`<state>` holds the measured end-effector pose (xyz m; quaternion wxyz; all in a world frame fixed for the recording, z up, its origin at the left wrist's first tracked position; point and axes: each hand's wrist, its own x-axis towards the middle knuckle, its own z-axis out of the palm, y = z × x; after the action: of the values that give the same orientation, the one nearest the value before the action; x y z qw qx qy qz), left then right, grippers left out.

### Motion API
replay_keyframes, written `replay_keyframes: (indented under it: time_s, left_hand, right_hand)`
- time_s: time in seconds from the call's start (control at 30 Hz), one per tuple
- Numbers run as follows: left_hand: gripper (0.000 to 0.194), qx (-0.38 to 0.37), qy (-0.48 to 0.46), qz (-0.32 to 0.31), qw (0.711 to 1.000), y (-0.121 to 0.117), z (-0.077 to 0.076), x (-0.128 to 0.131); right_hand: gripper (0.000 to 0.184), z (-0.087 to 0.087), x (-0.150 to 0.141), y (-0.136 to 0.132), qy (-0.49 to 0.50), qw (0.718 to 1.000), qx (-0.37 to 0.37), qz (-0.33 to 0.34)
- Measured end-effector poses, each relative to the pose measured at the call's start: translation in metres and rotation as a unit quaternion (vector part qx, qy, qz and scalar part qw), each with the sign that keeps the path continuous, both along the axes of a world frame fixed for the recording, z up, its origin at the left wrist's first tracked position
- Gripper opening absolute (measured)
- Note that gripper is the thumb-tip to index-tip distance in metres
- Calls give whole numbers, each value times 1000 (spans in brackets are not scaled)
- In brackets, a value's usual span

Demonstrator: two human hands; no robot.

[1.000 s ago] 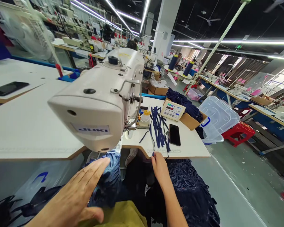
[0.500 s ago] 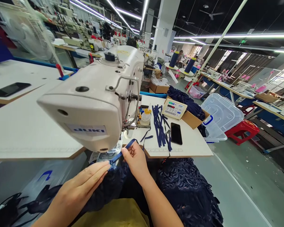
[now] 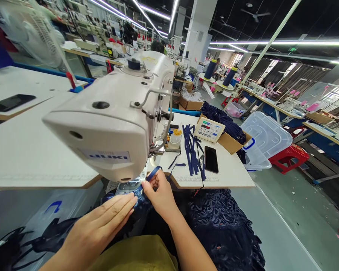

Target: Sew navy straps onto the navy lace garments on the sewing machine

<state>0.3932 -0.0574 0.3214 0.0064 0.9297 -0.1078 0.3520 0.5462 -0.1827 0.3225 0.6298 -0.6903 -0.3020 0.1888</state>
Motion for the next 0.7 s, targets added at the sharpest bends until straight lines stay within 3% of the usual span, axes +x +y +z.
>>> replay_keyframes:
  time_s: [0.23, 0.7]
  left_hand:
    - [37, -54, 31, -21, 998, 1, 9, 3]
    - [44, 32, 45, -26, 998, 10, 1, 0]
  right_hand:
    - [17, -7, -3, 9, 71, 995, 63, 23]
    - [12, -6, -2, 8, 66, 998, 21, 14]
